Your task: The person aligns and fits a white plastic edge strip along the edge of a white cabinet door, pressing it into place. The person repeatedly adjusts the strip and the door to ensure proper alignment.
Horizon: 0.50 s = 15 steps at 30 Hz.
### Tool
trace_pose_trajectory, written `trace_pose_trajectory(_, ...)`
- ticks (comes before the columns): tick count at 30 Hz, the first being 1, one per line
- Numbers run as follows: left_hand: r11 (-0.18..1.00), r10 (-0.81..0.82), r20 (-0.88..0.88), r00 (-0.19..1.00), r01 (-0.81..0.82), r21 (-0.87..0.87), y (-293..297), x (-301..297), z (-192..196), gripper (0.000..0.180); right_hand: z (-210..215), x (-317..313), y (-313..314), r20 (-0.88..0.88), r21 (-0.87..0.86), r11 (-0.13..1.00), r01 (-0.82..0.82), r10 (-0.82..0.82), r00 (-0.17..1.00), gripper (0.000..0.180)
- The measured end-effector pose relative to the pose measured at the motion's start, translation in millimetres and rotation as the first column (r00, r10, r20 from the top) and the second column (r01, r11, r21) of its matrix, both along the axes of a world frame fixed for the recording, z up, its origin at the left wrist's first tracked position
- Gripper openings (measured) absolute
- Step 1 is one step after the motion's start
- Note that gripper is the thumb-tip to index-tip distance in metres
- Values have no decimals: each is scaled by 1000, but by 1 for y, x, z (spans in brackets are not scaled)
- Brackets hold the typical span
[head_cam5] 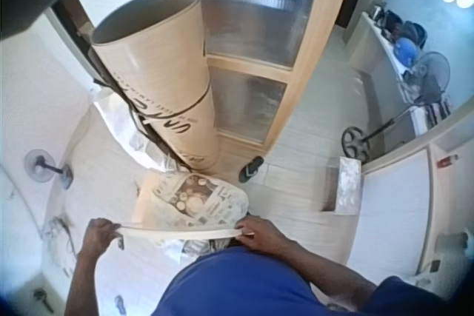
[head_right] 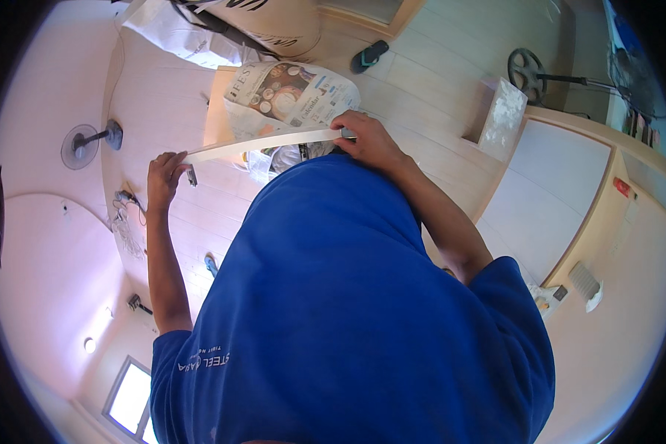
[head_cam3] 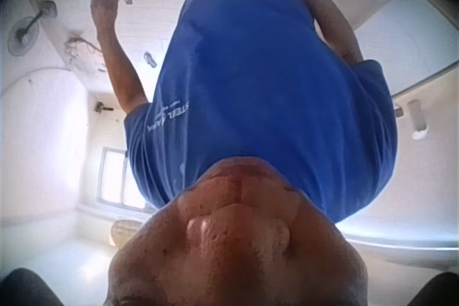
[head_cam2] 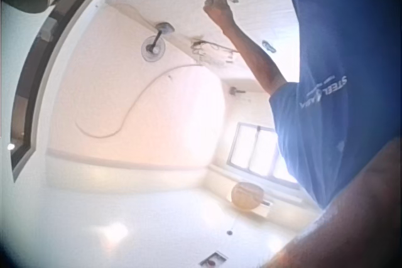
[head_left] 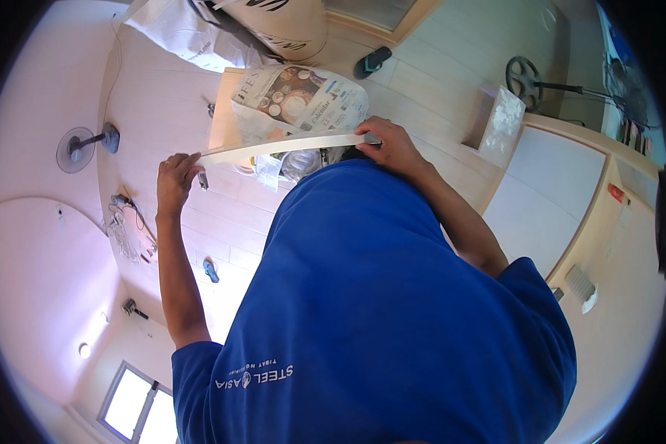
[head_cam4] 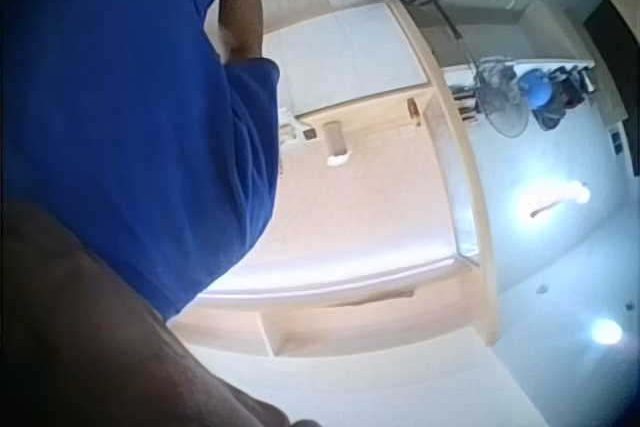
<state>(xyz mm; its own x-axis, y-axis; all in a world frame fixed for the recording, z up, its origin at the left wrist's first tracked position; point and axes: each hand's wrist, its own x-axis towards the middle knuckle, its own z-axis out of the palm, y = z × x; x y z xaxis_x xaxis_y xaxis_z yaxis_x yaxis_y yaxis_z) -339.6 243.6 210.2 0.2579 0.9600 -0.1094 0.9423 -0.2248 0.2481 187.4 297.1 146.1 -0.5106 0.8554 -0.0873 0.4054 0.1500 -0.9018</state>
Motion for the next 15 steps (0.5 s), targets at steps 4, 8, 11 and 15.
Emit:
trace_pose_trajectory(4, 994, -48, -8, 999, 49, 93, 3, -4, -9, 37, -2, 0, -1, -3, 41, 999, 7, -6, 1000, 30)
trace_pose_trajectory(8, 994, -22, -12, 1000, 23, 104, 0, -2, -18, 37, -3, -2, -1, -46, 51, 999, 16, -14, 999, 29)
trace_pose_trajectory(11, 993, -28, 11, 1000, 26, 117, -5, 1, -17, 36, 1, -3, -1, -40, 53, 999, -4, 6, 999, 28)
trace_pose_trajectory(15, 991, -34, 11, 999, 32, 127, -10, 5, -13, 35, 0, 1, -6, -11, 87, 996, -3, 4, 1000, 28)
